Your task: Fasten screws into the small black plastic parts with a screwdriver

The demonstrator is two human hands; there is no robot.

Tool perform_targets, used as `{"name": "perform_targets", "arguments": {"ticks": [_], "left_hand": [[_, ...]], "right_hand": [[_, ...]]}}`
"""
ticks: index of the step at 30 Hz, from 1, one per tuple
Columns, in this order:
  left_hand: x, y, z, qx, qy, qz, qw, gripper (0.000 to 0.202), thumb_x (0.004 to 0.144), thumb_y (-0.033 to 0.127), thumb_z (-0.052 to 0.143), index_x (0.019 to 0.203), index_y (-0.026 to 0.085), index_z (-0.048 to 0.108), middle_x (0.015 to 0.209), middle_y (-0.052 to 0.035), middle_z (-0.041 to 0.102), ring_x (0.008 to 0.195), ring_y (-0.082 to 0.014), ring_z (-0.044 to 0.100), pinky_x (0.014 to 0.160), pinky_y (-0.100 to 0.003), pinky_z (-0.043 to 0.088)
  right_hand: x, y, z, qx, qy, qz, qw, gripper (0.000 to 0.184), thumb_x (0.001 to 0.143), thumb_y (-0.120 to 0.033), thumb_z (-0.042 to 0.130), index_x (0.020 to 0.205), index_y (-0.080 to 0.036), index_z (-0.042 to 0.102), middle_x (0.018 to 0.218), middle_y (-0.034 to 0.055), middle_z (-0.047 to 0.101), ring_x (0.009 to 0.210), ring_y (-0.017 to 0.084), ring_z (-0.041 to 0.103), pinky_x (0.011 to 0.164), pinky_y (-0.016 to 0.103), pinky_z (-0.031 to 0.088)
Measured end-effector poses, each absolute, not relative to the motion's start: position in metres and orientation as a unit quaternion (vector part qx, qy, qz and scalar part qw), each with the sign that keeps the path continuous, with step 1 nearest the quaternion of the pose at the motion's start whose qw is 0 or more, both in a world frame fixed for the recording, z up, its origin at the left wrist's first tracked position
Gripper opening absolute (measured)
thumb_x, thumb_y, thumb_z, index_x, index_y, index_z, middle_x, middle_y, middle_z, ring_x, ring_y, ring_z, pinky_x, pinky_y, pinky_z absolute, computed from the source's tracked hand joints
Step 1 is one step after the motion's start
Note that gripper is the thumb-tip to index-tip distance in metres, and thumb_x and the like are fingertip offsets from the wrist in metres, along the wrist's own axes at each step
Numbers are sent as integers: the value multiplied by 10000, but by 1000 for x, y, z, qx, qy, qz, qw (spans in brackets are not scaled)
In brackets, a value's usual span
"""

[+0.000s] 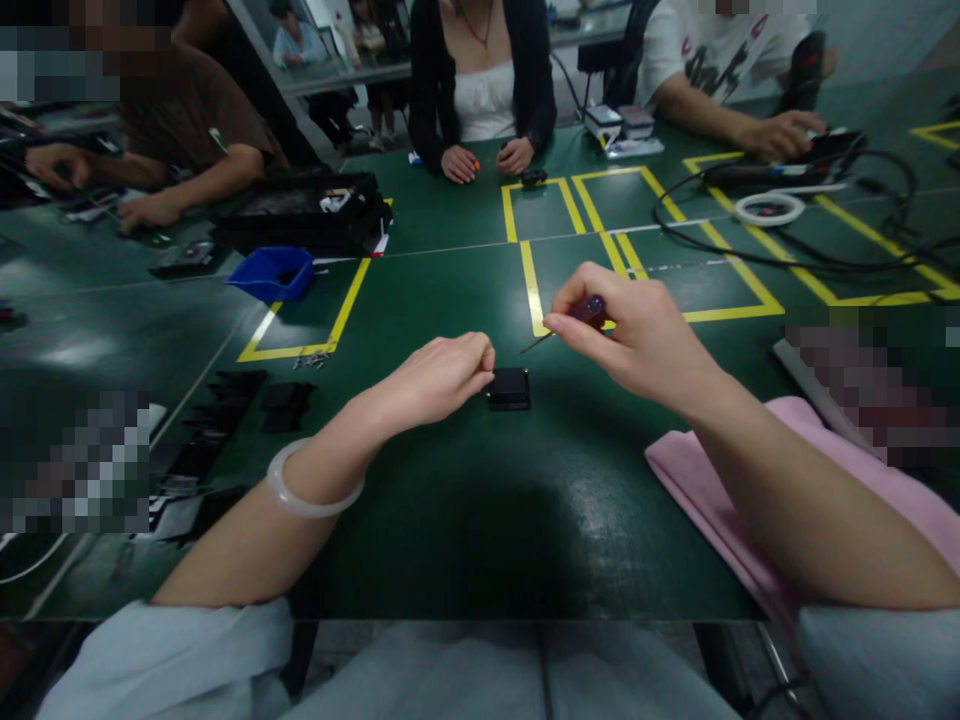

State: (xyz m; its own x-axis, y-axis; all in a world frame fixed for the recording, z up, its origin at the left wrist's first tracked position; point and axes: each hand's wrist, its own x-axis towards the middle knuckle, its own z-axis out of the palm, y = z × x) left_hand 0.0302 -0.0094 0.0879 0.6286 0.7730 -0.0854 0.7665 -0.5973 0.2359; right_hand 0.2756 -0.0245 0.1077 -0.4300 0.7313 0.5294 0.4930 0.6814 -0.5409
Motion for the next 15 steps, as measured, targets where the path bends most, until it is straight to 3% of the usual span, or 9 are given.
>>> {"name": "perform_targets", "arguments": {"ticks": [6, 9, 15], "left_hand": [[-53, 29, 92, 811, 577, -49, 82, 153, 937, 336, 530, 960, 190, 570, 982, -70, 656, 848, -211, 615, 713, -299, 419], [-108, 51, 94, 735, 667, -98, 72, 235, 937, 340, 546, 1060, 149, 606, 994, -76, 669, 844, -199, 614, 691, -268, 413], [-195, 67, 90, 633, 754, -156, 73, 284, 941, 329, 581, 1075, 92, 663, 950, -38, 689, 868, -169, 607, 683, -195, 413]], "right_hand": [[276, -23, 106, -378, -838, 155, 361, 153, 956, -345, 564, 918, -208, 620, 757, -1, 639, 675, 141, 566, 650, 281, 381], [277, -22, 105, -387, -844, 150, 339, 142, 955, -338, 567, 921, -207, 607, 755, -3, 633, 665, 140, 557, 635, 278, 349], [278, -18, 100, -407, -860, 131, 278, 130, 956, -334, 566, 954, -209, 603, 751, 2, 626, 665, 153, 547, 622, 283, 308]]}}
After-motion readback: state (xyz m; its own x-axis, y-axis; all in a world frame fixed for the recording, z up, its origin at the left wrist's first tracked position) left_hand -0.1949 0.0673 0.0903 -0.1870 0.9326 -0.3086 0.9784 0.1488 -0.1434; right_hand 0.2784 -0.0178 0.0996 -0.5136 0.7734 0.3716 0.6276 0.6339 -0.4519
